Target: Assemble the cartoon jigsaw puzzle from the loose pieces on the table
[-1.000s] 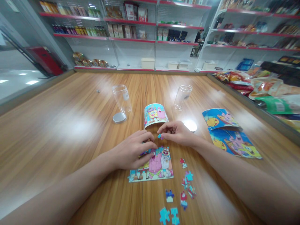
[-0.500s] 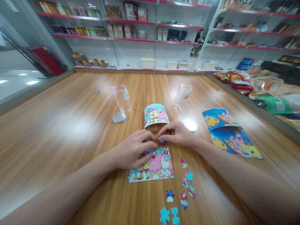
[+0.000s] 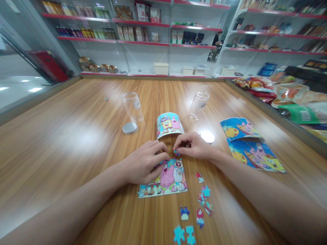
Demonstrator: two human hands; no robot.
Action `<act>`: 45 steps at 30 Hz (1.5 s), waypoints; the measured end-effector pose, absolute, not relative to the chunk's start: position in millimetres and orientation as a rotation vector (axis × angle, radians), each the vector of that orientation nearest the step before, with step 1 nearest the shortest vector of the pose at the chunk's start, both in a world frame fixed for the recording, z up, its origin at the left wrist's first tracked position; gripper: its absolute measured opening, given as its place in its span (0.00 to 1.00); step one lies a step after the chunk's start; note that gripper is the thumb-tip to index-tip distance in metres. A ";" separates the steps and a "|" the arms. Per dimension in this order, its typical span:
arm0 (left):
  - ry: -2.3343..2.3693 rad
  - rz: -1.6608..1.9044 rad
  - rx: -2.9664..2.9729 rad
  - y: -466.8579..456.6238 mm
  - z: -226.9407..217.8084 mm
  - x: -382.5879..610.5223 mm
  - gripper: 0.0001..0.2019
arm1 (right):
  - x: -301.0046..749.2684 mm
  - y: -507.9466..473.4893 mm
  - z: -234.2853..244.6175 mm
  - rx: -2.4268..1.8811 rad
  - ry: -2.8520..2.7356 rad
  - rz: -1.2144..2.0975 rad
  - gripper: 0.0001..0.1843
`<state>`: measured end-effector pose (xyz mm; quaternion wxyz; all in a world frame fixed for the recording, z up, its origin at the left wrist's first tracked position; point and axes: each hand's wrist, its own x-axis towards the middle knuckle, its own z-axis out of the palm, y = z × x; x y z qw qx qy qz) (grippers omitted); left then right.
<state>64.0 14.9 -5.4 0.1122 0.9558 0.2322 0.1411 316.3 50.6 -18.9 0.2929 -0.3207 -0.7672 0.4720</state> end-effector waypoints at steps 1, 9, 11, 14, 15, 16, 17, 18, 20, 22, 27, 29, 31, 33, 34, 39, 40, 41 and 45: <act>0.682 0.414 2.809 15.0 -5.3 64.4 0.10 | 316.1 50.0 -18.4 -0.854 -2.058 1.249 0.06; 0.689 0.429 2.820 16.3 -5.2 65.1 0.10 | 315.8 48.1 -19.4 -0.853 -2.065 1.230 0.05; 0.684 0.438 2.819 15.9 -5.5 64.6 0.10 | 315.9 48.5 -20.3 -0.865 -2.040 1.254 0.05; 0.678 0.436 2.814 15.3 -5.8 64.4 0.10 | 315.7 49.1 -21.8 -0.884 -2.048 1.278 0.07; 0.680 0.431 2.813 15.2 -5.8 64.5 0.10 | 315.6 49.2 -22.2 -0.888 -2.063 1.269 0.07; 0.683 0.426 2.812 15.1 -5.8 64.7 0.10 | 315.5 49.2 -22.5 -0.889 -2.080 1.251 0.07; 0.687 0.421 2.811 15.1 -5.8 64.9 0.10 | 315.3 49.0 -22.6 -0.886 -2.096 1.229 0.07; 0.688 0.418 2.811 15.2 -5.8 65.0 0.10 | 315.2 48.7 -22.5 -0.879 -2.112 1.208 0.07; 0.688 0.411 2.812 15.6 -6.0 65.2 0.10 | 314.8 47.6 -21.6 -0.866 -2.143 1.160 0.06; 0.688 0.405 2.814 16.0 -6.5 65.2 0.10 | 314.3 45.9 -19.7 -0.850 -2.175 1.085 0.06; 0.691 0.399 2.822 16.9 -7.6 64.9 0.11 | 314.2 42.5 -14.8 -0.755 -2.275 0.803 0.07; 0.694 0.395 2.825 16.9 -7.6 65.1 0.11 | 314.9 42.5 -14.8 -0.725 -2.306 0.737 0.08; 0.693 0.402 2.826 16.6 -7.5 65.4 0.11 | 315.8 43.0 -16.0 -0.711 -2.335 0.697 0.08; 0.689 0.415 2.827 16.3 -7.3 65.5 0.10 | 316.4 43.8 -17.2 -0.709 -2.357 0.668 0.07; 0.688 0.421 2.829 16.2 -7.2 65.5 0.10 | 316.4 44.2 -17.6 -0.713 -2.365 0.663 0.07; 0.682 0.449 2.831 16.7 -6.5 65.6 0.11 | 315.3 45.6 -16.7 -0.732 -2.391 0.695 0.07; 0.679 0.453 2.830 16.5 -6.6 65.8 0.11 | 315.2 45.7 -16.7 -0.731 -2.393 0.695 0.08; 0.674 0.456 2.829 16.2 -6.9 65.9 0.11 | 315.2 45.7 -16.8 -0.732 -2.392 0.692 0.08; 0.743 0.588 2.776 15.9 -10.7 64.8 0.12 | 316.8 44.5 -17.9 -0.789 -2.343 0.730 0.08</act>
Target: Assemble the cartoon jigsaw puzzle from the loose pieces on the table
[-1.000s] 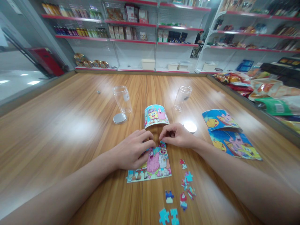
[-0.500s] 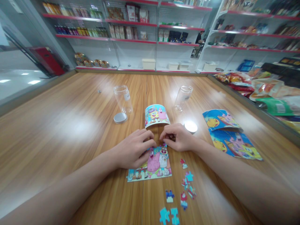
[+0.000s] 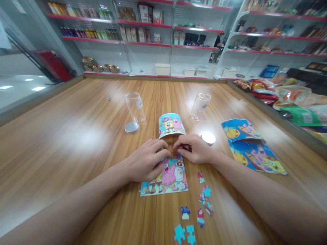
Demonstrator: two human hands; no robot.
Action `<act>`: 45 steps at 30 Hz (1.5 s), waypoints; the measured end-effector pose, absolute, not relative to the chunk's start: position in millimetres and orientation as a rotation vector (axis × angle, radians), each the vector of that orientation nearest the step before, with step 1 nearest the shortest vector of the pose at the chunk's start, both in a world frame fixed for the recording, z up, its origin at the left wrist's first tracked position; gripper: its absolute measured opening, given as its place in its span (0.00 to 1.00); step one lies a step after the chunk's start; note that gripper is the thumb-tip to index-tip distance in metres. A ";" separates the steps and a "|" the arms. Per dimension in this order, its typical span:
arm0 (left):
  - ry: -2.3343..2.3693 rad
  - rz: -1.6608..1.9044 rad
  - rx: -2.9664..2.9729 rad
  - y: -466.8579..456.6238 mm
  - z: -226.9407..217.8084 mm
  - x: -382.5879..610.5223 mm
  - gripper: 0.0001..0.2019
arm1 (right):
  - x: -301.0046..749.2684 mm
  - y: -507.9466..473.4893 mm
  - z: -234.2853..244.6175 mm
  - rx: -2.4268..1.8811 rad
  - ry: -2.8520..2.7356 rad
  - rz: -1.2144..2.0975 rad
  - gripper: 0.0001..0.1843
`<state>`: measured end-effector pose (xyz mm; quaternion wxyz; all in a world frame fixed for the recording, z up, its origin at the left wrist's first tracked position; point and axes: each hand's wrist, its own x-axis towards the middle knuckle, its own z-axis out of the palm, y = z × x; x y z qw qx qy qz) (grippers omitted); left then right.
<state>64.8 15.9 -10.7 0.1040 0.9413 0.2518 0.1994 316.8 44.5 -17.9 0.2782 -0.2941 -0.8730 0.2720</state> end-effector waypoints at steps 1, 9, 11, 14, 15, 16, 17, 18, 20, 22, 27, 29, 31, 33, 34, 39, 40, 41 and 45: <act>0.809 0.694 2.718 16.8 -12.2 63.8 0.11 | 317.4 44.1 -18.2 -0.810 -2.330 0.754 0.08; 1.299 0.996 1.897 34.1 -19.2 54.1 0.08 | 318.6 42.7 -20.7 -0.823 -2.374 0.803 0.07; 1.252 1.002 1.811 35.7 -20.2 53.9 0.08 | 318.8 40.9 -21.8 -0.803 -2.311 0.820 0.06; 1.231 1.071 1.684 36.8 -21.7 53.6 0.07 | 320.1 38.3 -21.7 -0.839 -2.114 0.680 0.03; 1.240 1.091 1.655 37.0 -21.6 53.4 0.06 | 320.7 38.3 -20.9 -0.867 -2.047 0.571 0.03; 1.255 1.109 1.651 37.1 -20.9 53.1 0.07 | 321.2 38.8 -19.7 -0.895 -1.989 0.442 0.03; 1.267 1.128 1.679 37.0 -19.5 53.0 0.07 | 321.4 39.9 -18.4 -0.919 -1.951 0.317 0.05; 1.265 1.145 1.739 36.7 -17.8 53.0 0.08 | 321.3 41.3 -17.2 -0.939 -1.937 0.209 0.08; 1.201 1.149 1.936 35.9 -13.9 53.7 0.13 | 320.1 44.4 -15.6 -0.969 -1.989 0.082 0.17; 1.087 1.071 2.159 35.4 -12.1 55.1 0.18 | 317.9 46.2 -16.2 -0.994 -2.135 0.063 0.24; 1.124 0.761 2.412 37.6 -20.7 57.6 0.18 | 314.8 45.3 -23.5 -1.068 -2.483 0.167 0.22; 1.160 0.723 2.460 38.8 -25.2 57.7 0.18 | 315.3 45.0 -25.6 -1.092 -2.504 0.175 0.22; 1.166 0.713 2.495 39.4 -28.2 57.5 0.18 | 315.7 45.4 -26.5 -1.106 -2.495 0.172 0.21; 1.172 0.708 2.520 39.4 -29.6 57.3 0.18 | 315.8 45.9 -26.8 -1.112 -2.488 0.173 0.21; 1.177 0.702 2.531 39.3 -29.8 57.2 0.18 | 315.7 46.2 -26.7 -1.115 -2.483 0.173 0.21; 1.195 0.687 2.574 38.4 -29.7 57.5 0.18 | 314.9 46.7 -26.2 -1.115 -2.437 0.179 0.17; 1.194 0.694 2.578 38.6 -29.9 57.5 0.18 | 315.0 46.8 -26.4 -1.114 -2.427 0.180 0.17; 1.192 0.701 2.581 38.9 -30.3 57.4 0.18 | 315.1 46.9 -26.7 -1.114 -2.418 0.181 0.17; 1.172 0.714 2.596 39.6 -32.8 57.1 0.17 | 315.6 47.9 -29.1 -1.118 -2.397 0.171 0.17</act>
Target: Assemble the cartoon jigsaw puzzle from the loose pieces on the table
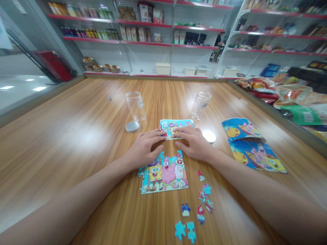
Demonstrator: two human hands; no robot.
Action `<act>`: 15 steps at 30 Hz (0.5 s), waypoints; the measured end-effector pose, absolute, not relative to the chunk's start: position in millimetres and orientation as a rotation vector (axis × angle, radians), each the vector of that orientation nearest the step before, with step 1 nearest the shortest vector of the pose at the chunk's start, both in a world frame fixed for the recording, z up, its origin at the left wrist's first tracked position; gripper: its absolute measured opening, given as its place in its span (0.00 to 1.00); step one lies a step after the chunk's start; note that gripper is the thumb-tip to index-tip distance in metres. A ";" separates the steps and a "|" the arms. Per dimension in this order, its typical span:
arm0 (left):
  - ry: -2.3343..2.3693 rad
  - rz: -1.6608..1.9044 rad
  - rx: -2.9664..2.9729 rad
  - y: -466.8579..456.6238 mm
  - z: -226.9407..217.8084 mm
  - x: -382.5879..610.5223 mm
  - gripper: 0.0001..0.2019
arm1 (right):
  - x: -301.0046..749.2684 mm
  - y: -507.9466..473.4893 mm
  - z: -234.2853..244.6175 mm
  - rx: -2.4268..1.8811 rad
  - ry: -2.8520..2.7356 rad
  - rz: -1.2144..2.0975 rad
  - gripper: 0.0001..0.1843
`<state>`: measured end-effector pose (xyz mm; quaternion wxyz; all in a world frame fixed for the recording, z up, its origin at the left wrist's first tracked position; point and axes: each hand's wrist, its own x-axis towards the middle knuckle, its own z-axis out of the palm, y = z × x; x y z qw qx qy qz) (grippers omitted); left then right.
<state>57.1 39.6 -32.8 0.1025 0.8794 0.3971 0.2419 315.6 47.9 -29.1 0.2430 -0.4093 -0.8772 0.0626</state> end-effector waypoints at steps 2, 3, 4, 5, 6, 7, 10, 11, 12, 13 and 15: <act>1.156 0.741 2.629 37.8 -32.3 57.7 0.16 | 315.6 48.9 -30.3 -1.112 -2.381 0.169 0.16; 1.149 0.770 2.662 35.9 -30.9 58.4 0.16 | 315.5 49.5 -30.6 -1.104 -2.370 0.170 0.15; 1.140 0.805 2.707 33.3 -28.8 59.5 0.15 | 315.4 50.2 -30.7 -1.090 -2.356 0.172 0.14; 1.126 0.847 2.760 30.2 -25.9 60.9 0.15 | 315.3 50.8 -30.6 -1.069 -2.339 0.176 0.13; 1.098 0.888 2.821 26.5 -22.6 62.6 0.15 | 315.2 51.3 -30.1 -1.037 -2.317 0.180 0.12; 1.056 0.926 2.875 22.6 -19.0 64.4 0.14 | 315.3 51.6 -29.5 -1.002 -2.289 0.180 0.11; 0.856 0.957 2.958 11.6 -10.1 69.1 0.12 | 315.9 50.4 -26.6 -0.912 -2.198 0.136 0.08; 0.767 0.930 2.968 8.7 -8.3 70.0 0.11 | 316.2 49.1 -25.4 -0.901 -2.180 0.114 0.08; 0.667 0.874 2.976 6.4 -7.3 70.6 0.11 | 316.5 47.4 -23.7 -0.904 -2.175 0.098 0.08; 0.560 0.796 2.981 4.8 -6.8 70.7 0.11 | 316.7 45.4 -21.2 -0.924 -2.186 0.090 0.08; 0.384 0.621 2.971 3.1 -7.1 70.1 0.11 | 317.1 40.6 -12.9 -1.016 -2.269 0.102 0.09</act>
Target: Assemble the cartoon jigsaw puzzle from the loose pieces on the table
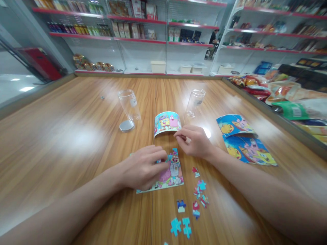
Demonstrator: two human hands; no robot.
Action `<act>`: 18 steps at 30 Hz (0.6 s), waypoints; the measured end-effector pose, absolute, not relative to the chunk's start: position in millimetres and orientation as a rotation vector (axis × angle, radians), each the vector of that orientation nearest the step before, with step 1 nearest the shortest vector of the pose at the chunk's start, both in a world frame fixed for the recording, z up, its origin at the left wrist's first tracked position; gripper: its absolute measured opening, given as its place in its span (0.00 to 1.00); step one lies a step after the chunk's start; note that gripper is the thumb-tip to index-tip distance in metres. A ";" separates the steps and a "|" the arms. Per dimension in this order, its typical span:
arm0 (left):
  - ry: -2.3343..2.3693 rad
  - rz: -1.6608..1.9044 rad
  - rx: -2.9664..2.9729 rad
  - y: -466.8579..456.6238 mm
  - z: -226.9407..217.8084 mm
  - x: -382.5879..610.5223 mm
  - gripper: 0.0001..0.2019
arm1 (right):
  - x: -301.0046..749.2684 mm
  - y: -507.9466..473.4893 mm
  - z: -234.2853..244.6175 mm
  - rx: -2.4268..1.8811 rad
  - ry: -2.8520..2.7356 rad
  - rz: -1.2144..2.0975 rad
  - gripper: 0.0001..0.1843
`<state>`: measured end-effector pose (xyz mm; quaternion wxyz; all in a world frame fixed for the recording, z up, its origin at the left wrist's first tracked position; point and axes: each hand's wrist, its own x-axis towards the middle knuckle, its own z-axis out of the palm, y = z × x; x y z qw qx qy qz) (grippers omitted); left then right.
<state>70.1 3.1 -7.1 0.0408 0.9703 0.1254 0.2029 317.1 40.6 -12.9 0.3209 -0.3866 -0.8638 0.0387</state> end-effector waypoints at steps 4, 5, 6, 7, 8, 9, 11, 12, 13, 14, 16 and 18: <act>0.319 0.476 2.925 2.9 -8.3 68.2 0.13 | 321.7 29.4 20.6 -1.214 -2.697 0.205 0.09; 0.324 0.476 2.918 2.8 -8.4 68.1 0.14 | 324.1 26.4 30.6 -1.239 -2.803 0.250 0.12; 0.322 0.477 2.911 2.7 -8.2 68.2 0.14 | 326.9 23.4 40.0 -1.280 -2.880 0.288 0.14; 0.320 0.477 2.900 2.5 -7.8 68.5 0.14 | 329.8 20.4 48.0 -1.326 -2.944 0.315 0.16; 0.316 0.478 2.888 2.2 -7.3 69.0 0.15 | 332.3 17.7 54.3 -1.373 -3.002 0.333 0.17; 0.315 0.477 2.876 1.8 -6.5 69.6 0.14 | 334.1 15.2 58.6 -1.412 -3.057 0.354 0.19; 0.308 0.461 2.856 1.2 -4.6 70.9 0.13 | 334.9 11.2 62.0 -1.477 -3.160 0.406 0.23; 0.302 0.447 2.850 1.0 -3.5 71.6 0.12 | 333.9 9.9 61.8 -1.505 -3.204 0.438 0.25; 0.296 0.432 2.847 0.9 -2.6 72.2 0.11 | 332.0 8.9 61.1 -1.532 -3.241 0.470 0.26; 0.288 0.418 2.845 0.9 -1.8 72.7 0.11 | 329.7 8.4 60.2 -1.553 -3.271 0.495 0.27; 0.276 0.404 2.849 1.5 -0.9 73.4 0.11 | 325.1 8.4 58.7 -1.580 -3.299 0.527 0.28; 0.275 0.411 2.858 2.4 -0.8 73.6 0.11 | 322.2 9.7 57.2 -1.580 -3.293 0.589 0.28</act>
